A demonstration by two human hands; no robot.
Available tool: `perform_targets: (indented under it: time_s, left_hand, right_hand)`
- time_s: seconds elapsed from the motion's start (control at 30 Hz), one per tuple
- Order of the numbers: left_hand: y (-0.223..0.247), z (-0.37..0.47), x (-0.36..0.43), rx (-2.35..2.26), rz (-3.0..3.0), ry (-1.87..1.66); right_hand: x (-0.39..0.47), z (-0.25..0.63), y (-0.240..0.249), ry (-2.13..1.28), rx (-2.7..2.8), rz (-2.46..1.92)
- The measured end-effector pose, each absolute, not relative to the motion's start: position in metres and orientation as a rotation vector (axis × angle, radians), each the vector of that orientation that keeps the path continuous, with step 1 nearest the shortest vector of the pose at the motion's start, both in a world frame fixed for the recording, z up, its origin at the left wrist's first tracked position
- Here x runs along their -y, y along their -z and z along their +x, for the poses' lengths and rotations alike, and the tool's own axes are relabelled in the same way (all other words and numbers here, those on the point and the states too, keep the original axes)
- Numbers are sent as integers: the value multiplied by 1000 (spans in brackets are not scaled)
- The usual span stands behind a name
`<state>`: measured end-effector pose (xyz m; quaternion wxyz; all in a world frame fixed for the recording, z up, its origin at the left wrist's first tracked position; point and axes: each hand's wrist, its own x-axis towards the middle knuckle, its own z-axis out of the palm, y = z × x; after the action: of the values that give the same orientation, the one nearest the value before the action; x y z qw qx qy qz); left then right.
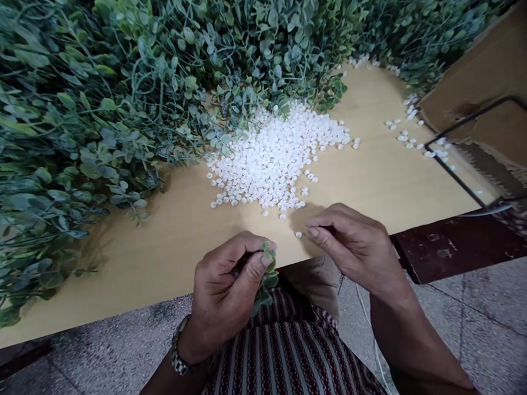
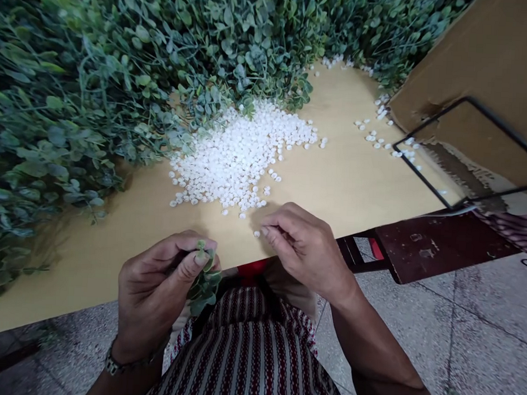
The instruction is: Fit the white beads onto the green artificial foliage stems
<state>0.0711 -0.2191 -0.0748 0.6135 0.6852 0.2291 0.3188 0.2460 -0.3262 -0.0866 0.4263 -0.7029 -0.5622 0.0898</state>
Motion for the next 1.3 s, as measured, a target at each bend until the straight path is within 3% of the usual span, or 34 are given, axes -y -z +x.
perform_targets:
  time_s: [0.27,0.47,0.8,1.3]
  left_hand:
    - [74,75,215,-345,1872,-751]
    - [75,77,218,-471,1874,-742]
    - [80,86,221,-273,1839,-834]
    - [74,89,223,-260,1963,-859]
  right_hand:
    - [319,244,88,-172,1733,-1953]
    - [323,240,92,-79,1690,-1873]
    - [324,224,85,-867,962,-1166]
    - [318,224,102,-1079,780,-957]
